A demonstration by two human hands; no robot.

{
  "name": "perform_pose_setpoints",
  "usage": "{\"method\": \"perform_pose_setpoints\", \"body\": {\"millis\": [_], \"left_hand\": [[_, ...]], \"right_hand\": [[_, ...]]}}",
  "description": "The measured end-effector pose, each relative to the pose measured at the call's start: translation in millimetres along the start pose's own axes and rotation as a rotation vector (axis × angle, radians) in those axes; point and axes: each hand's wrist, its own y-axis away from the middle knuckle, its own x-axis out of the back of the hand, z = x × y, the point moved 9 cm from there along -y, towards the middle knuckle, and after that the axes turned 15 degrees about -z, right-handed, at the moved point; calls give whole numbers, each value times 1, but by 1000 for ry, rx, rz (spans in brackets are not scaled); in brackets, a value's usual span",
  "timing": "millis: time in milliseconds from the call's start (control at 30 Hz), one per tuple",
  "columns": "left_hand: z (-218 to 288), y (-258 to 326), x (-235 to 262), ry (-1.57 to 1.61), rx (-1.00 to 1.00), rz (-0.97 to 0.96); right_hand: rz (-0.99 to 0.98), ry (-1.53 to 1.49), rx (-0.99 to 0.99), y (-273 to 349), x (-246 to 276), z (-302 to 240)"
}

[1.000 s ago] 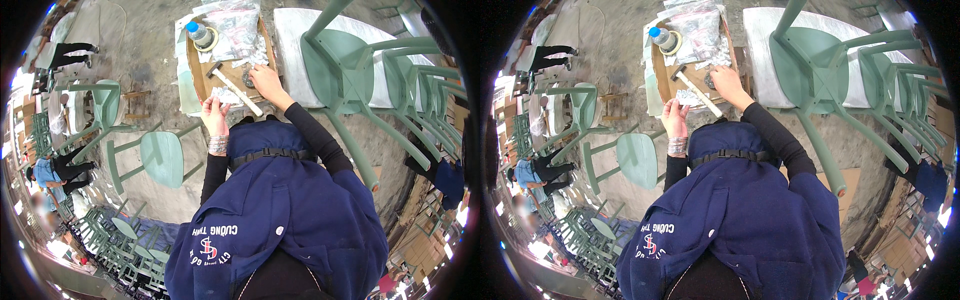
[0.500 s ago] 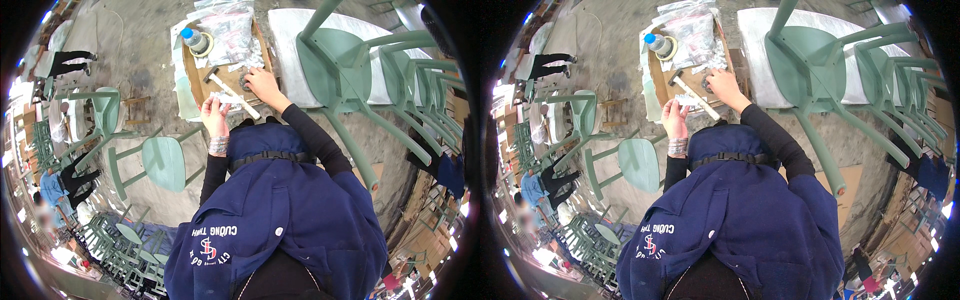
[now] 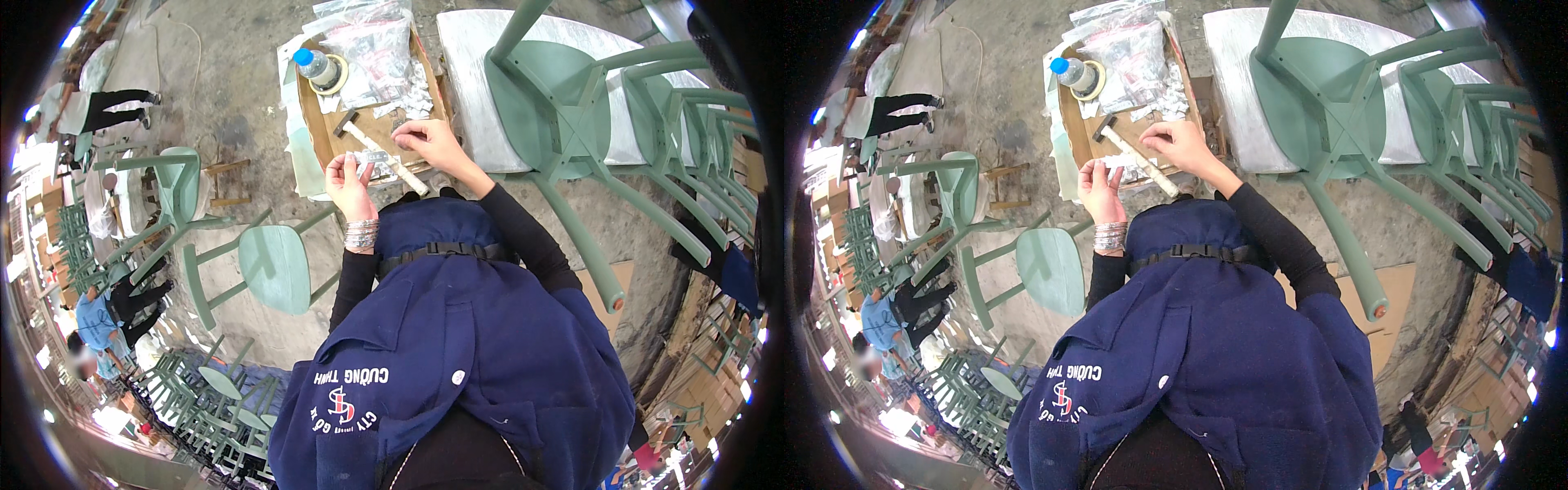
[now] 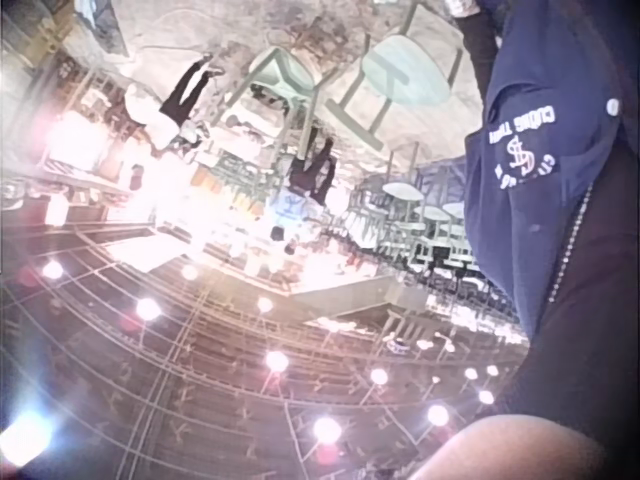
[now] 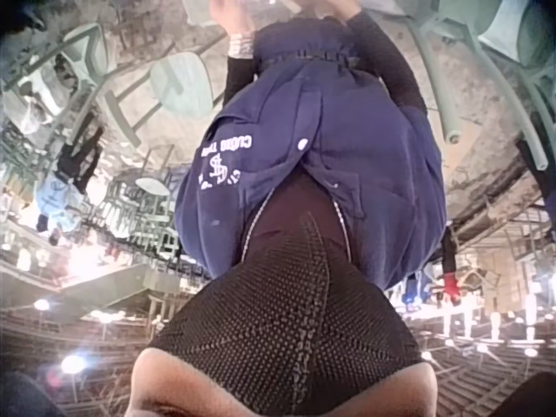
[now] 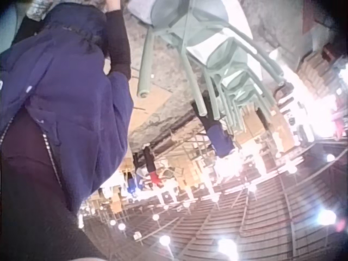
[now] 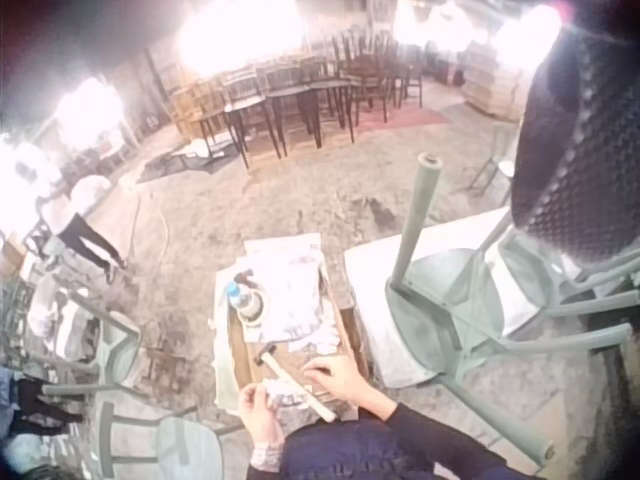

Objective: The person applies small white labels to the underside of green plastic chairs using a hammer to press them into place. The person repeatedly picks up labels from a tray, positions them on the chair base, and taps them with a hammer.

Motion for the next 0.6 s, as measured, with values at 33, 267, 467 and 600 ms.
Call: {"method": "perform_pose_setpoints", "body": {"millis": [33,267,467,600], "left_hand": [[0,1,-1,-14,8,10],[2,-5,-21,-27,-14,-57],[-9,-13,-28,-163,56,-168],[-14,-30,-32,-966,1,-434]], "right_hand": [[-12,-72,41,4,-5,-7],[71,-9,142,16,-7,-29],[262,163,294,37,12,-36],[344,154,429,57,16,-59]]}}
